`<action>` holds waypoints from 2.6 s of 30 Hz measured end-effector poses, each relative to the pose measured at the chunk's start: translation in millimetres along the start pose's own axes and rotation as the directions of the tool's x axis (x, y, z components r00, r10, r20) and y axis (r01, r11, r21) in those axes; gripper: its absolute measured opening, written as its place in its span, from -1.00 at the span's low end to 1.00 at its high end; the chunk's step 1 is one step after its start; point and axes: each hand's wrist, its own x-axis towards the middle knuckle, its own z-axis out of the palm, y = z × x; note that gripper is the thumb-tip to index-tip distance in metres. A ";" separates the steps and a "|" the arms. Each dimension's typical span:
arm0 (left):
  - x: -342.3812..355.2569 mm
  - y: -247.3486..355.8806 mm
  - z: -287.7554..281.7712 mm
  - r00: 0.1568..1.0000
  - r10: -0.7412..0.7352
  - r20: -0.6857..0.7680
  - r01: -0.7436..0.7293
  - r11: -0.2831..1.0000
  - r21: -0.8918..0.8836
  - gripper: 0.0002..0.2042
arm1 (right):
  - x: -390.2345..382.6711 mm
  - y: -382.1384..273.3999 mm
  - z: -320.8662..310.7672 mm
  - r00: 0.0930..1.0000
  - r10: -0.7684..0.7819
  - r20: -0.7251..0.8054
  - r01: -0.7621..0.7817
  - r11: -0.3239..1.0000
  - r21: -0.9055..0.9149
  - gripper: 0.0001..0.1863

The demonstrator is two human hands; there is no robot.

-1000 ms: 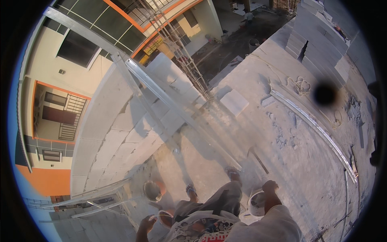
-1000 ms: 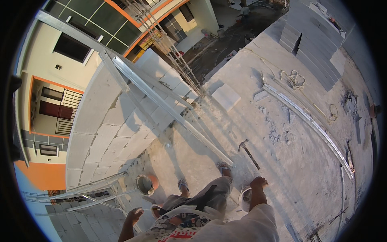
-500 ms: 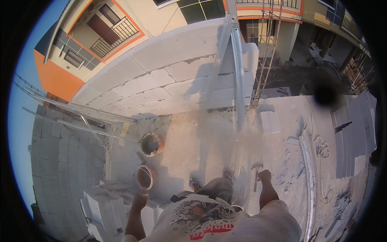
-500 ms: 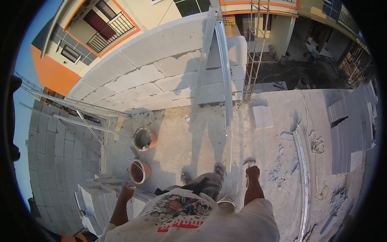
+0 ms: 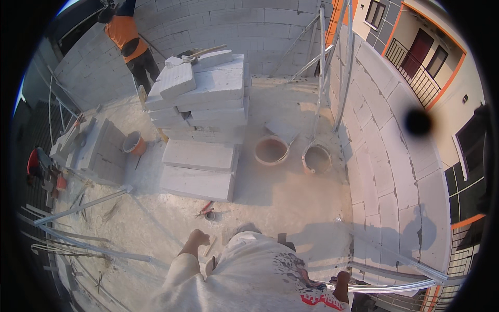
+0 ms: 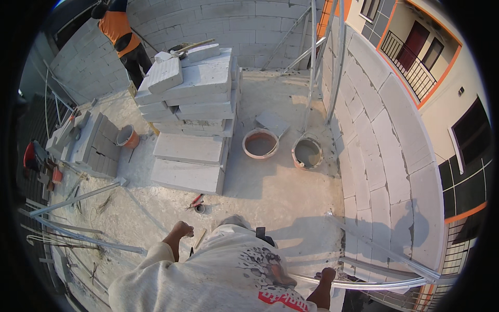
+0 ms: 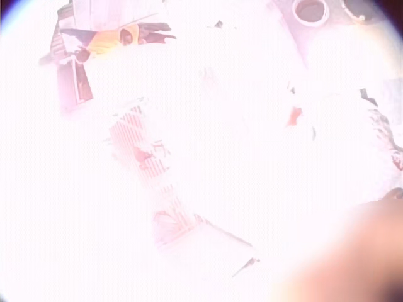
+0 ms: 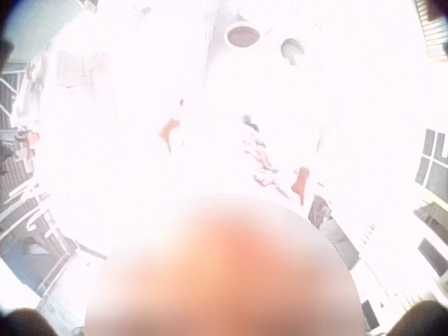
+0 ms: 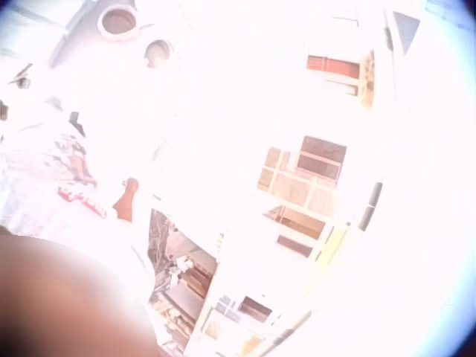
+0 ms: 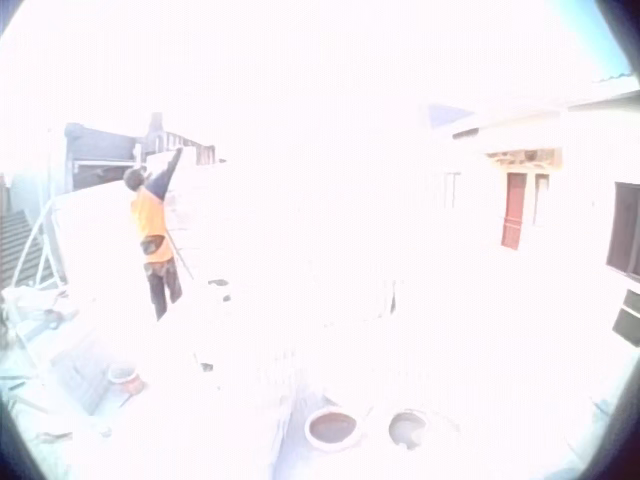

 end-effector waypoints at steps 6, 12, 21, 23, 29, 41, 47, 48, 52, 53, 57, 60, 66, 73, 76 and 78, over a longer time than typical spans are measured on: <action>42.4 -79.3 47.3 0.929 -0.360 0.087 0.347 0.763 -0.545 -0.59 | 92.9 -140.0 -150.5 0.929 0.360 -0.089 -0.143 0.571 0.808 -0.70; 83.6 -43.5 -64.5 0.912 -0.393 -0.115 0.004 0.289 -0.957 -0.64 | 124.1 -266.6 -249.7 0.987 0.159 0.024 -0.109 0.547 0.830 -0.77; 119.9 -30.4 -162.7 0.842 -0.491 -0.225 -0.154 0.181 -0.971 -0.49 | 219.3 -314.9 -303.9 0.981 0.032 0.189 -0.156 0.707 0.689 -0.78; 114.6 -24.1 -154.8 0.839 -0.498 -0.221 -0.132 0.208 -0.969 -0.46 | 259.1 -326.5 -317.8 0.960 0.047 0.276 -0.210 0.774 0.597 -0.79; 63.2 50.5 -99.1 0.603 -0.764 0.229 0.191 -0.140 -0.971 -0.57 | 410.7 -399.8 -441.8 0.942 0.052 0.332 -0.194 0.891 0.411 -0.78; 89.2 160.1 -173.1 0.686 -0.656 0.315 0.300 -0.139 -0.944 -0.54 | 653.6 -632.3 -744.7 0.791 -0.480 -0.381 0.466 0.875 -0.134 -0.67; 83.9 161.4 -96.0 0.483 -0.865 0.137 -0.148 -0.235 -0.961 -0.51 | 595.2 -703.2 -726.0 0.745 -0.481 -0.462 0.555 0.831 0.031 -0.68; 80.2 161.3 -72.8 0.497 -0.839 0.222 -0.141 -0.330 -0.933 -0.52 | 583.9 -697.9 -711.7 0.726 -0.507 -0.464 0.575 0.818 0.006 -0.69; 54.3 152.9 7.5 0.614 -0.632 0.473 -0.023 -0.613 -0.790 -0.59 | 544.7 -668.7 -660.0 0.702 -0.582 -0.409 0.556 0.808 -0.196 -0.73; 45.5 148.3 23.7 0.619 -0.572 0.539 0.055 -0.652 -0.756 -0.76 | 533.4 -661.7 -652.8 0.652 -0.699 -0.293 0.515 0.692 -0.506 -0.77; 4.0 108.1 74.5 0.567 -0.564 0.600 0.101 -0.676 -0.730 -0.74 | 466.0 -648.8 -596.2 0.689 -0.711 0.137 0.520 0.355 -0.777 -0.77; -11.9 42.7 78.7 0.592 -0.679 0.434 -0.147 -0.621 -0.770 -0.71 | 405.2 -658.8 -560.4 0.814 -0.574 0.090 0.523 0.656 -0.544 -0.65; -15.6 -50.3 26.7 0.493 -0.816 0.302 -0.260 -0.469 -0.844 -0.58 | 319.2 -695.3 -543.4 0.821 -0.555 -0.134 0.537 0.830 -0.150 -0.60; 8.4 -52.1 8.9 0.600 -0.758 0.255 -0.240 -0.475 -0.847 -0.54 | 292.5 -689.6 -554.8 0.759 -0.607 -0.235 0.592 0.794 -0.138 -0.60; 23.6 -29.9 13.2 0.646 -0.683 0.341 -0.092 -0.513 -0.853 -0.55 | 299.6 -673.3 -547.5 0.763 -0.626 -0.159 0.578 0.772 -0.266 -0.61; 28.9 -14.1 14.7 0.659 -0.646 0.385 -0.013 -0.521 -0.853 -0.55 | 301.9 -665.3 -542.4 0.805 -0.559 -0.198 0.523 0.826 -0.210 -0.62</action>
